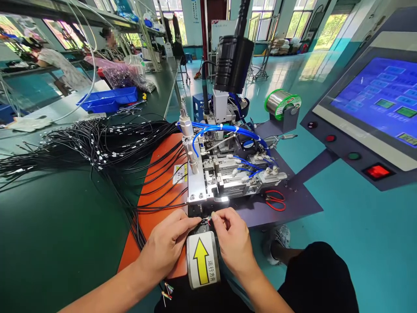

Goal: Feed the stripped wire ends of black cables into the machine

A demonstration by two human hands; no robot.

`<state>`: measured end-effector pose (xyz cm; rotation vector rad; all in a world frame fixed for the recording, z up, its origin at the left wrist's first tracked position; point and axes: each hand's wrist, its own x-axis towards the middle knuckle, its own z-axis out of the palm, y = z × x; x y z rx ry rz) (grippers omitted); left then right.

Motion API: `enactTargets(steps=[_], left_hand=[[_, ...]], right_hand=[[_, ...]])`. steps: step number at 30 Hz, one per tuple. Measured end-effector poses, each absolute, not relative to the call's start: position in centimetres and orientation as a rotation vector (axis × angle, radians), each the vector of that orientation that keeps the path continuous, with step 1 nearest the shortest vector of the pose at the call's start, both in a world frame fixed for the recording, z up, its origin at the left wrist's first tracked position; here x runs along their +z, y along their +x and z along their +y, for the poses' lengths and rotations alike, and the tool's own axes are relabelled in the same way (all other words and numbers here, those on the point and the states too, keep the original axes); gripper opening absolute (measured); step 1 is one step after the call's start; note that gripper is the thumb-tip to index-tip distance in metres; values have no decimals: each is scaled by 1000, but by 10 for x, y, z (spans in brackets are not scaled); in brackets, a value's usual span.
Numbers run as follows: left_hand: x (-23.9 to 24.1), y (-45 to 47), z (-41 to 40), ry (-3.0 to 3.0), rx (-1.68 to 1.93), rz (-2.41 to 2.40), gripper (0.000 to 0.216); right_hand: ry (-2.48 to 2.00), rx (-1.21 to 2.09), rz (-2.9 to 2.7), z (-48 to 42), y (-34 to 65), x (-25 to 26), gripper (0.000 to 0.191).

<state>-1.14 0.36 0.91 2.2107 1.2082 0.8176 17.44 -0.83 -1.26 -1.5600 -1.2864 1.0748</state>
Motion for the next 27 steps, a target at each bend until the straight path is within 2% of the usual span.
enactTargets(steps=[27], left_hand=[[8,-10,2,2240,811,1212,26]], right_hand=[[-1597,1063,-1282,-7,172,-13,35]])
